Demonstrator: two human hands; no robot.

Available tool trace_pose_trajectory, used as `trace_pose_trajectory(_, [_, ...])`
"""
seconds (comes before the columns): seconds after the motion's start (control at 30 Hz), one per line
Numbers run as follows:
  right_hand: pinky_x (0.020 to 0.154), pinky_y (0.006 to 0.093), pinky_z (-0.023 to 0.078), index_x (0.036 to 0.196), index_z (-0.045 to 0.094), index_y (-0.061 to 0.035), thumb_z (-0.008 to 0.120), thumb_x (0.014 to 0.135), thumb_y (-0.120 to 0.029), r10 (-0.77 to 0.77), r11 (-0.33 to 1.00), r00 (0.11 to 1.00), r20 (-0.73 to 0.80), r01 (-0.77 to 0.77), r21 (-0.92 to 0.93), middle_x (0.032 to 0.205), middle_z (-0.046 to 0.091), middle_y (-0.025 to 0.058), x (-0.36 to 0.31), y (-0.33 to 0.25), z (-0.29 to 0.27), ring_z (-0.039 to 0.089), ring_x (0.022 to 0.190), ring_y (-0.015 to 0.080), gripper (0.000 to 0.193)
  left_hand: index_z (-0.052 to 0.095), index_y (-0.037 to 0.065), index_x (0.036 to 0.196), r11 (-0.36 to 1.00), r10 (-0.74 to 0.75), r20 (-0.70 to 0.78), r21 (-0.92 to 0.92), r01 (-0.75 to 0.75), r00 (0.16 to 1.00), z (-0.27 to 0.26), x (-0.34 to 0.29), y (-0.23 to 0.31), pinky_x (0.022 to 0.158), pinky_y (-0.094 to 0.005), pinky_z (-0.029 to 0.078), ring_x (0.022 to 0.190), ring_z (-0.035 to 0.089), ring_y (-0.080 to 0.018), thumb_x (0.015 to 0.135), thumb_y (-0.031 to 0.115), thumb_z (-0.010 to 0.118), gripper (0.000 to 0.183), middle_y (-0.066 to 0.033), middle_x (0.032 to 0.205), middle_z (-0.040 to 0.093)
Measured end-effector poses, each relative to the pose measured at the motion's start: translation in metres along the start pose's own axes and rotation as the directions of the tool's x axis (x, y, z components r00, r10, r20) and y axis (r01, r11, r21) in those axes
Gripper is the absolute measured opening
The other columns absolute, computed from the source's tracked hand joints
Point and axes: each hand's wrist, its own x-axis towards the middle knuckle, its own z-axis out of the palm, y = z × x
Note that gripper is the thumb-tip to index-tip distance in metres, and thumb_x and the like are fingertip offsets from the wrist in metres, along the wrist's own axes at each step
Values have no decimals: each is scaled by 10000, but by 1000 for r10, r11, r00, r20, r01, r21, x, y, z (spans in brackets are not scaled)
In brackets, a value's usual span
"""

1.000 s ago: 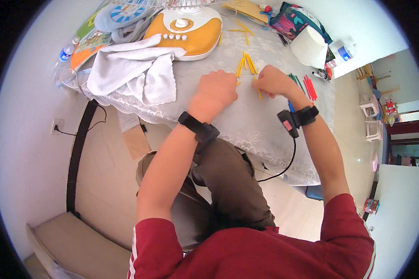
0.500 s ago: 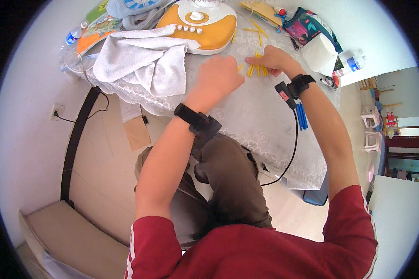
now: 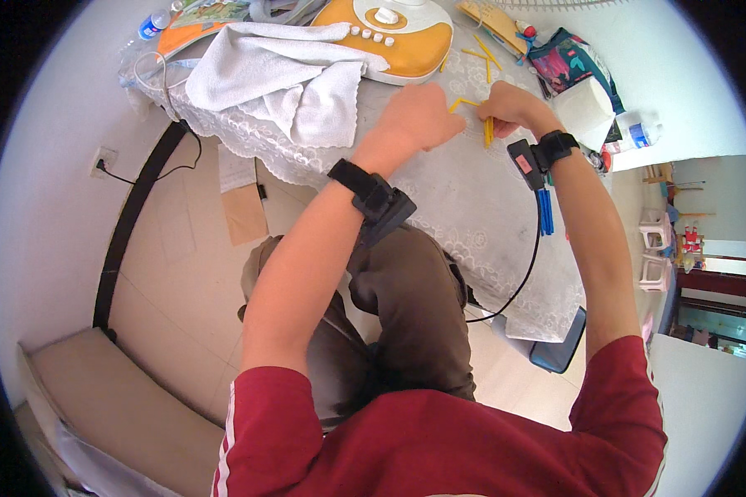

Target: The person sorts various colored plastic sticks on a table by hand, gathering specific groups together and placing them into bundles.

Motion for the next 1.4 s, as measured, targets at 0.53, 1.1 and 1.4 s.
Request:
trace_pose_trajectory(0.53, [452,317,504,664,587,79,663,746,-295,2,1000,987,-161,-6,-24,608,603,132,7,18,12,603,479,198,391,479,-38,1044,580,1,476,-716,387,879,5,3,-5,598,-303,549,668,628,-192,832,34,559,238,-130,776,609])
trace_pose_trajectory(1.1, [467,215,482,800,671,30,616,822,-311,-224,939,974,-26,222,264,626,633,87,-55,-46,-6,594,499,116,347,486,17,1129,-527,-48,539,-729,437,841,47,26,9,724,-302,478,877,527,-184,996,371,413,385,-93,974,530])
trace_pose_trajectory(1.4, [448,251,469,780,649,6,631,829,-326,-212,959,957,-197,243,147,643,635,58,-27,-15,-3,585,499,120,336,464,84,934,-435,-132,497,-806,400,858,21,28,-24,563,-272,389,673,418,-149,972,320,461,239,-36,789,461])
